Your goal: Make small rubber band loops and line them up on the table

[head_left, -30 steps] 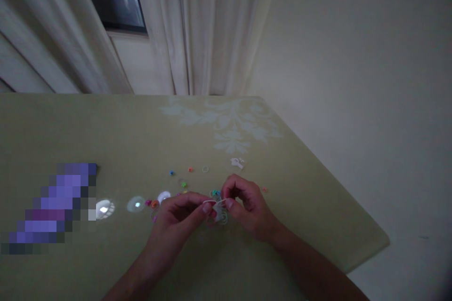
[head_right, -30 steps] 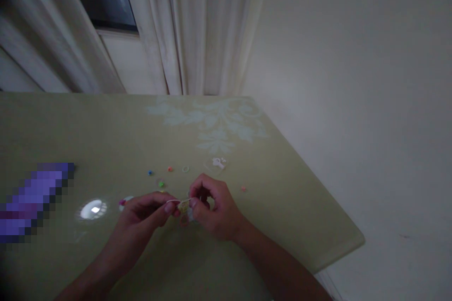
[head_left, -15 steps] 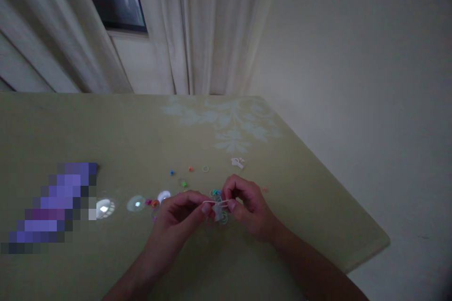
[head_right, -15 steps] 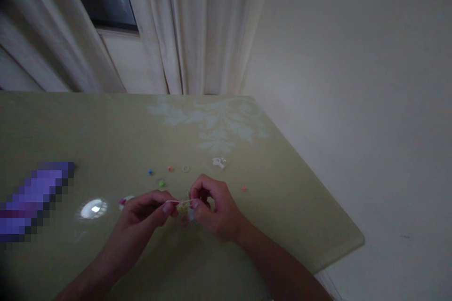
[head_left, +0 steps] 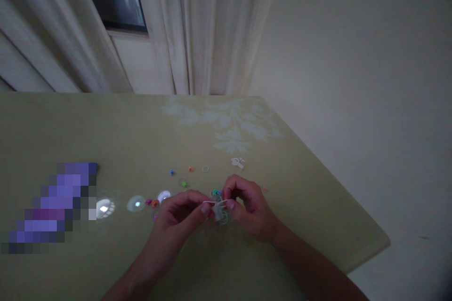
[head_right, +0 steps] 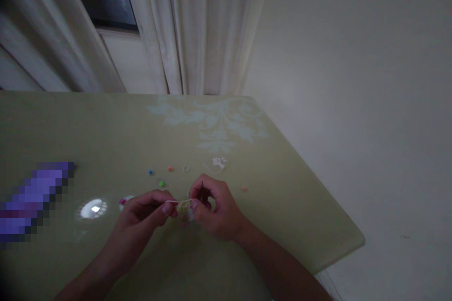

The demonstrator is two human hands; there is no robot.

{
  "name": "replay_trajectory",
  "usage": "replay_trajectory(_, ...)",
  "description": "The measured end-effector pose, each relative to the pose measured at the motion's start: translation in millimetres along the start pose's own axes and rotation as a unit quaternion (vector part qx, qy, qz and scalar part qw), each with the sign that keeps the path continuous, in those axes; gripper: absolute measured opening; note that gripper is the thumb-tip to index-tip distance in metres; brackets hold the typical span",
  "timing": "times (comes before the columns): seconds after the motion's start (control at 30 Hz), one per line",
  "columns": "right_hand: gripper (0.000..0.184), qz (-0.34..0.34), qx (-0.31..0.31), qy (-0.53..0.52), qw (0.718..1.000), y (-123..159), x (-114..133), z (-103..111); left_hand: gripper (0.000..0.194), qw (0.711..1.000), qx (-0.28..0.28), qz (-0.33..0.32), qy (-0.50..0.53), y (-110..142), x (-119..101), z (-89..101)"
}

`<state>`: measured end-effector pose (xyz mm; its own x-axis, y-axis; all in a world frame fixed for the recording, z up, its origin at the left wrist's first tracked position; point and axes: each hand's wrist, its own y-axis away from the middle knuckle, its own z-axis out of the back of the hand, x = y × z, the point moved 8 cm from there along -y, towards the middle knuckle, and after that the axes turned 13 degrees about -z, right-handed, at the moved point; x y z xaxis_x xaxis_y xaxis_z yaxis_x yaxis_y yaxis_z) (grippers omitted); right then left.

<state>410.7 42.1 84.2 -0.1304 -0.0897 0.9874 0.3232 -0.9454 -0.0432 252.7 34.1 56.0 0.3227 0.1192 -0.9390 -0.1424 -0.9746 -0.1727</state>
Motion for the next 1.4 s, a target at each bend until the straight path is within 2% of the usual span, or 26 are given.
replay_trajectory(0.63, 0.011, -0.002, -0.005, 0.015, 1.000, 0.5, 6.5, -3.4, 0.024, 0.999, 0.030, 0.027, -0.012, 0.9, 6.6, -5.7)
replay_trajectory(0.77, 0.009, 0.001, -0.004, 0.008, 1.000, 0.8, 6.9, -3.6, 0.030, 1.000, 0.006, -0.003, 0.013, -1.2, 2.6, -5.3)
replay_trajectory(0.87, 0.009, 0.005, -0.009, 0.002, 1.000, 1.0, 6.9, -2.6, 0.023, 1.000, -0.008, -0.012, 0.001, -1.7, 1.2, -2.3)
replay_trajectory(1.0, 0.006, 0.015, -0.010, 0.000, 1.000, 0.6, 8.2, -2.5, 0.022, 0.999, 0.037, 0.011, -0.027, -0.2, 6.3, -4.9)
replay_trajectory(1.1, 0.005, 0.024, -0.013, 0.004, 1.000, 0.6, 9.7, -2.9, 0.020, 0.997, 0.063, 0.002, -0.048, -0.2, 6.2, -7.0)
replay_trajectory(1.27, 0.006, 0.031, -0.026, 0.018, 0.999, 1.9, 10.1, -2.9, 0.014, 0.996, 0.064, -0.029, -0.058, -1.7, -0.3, -7.4)
replay_trajectory(1.4, 0.017, 0.020, -0.040, 0.011, 0.999, 0.8, 6.9, -0.2, 0.014, 0.996, 0.069, -0.033, -0.048, -1.6, -1.1, -7.0)
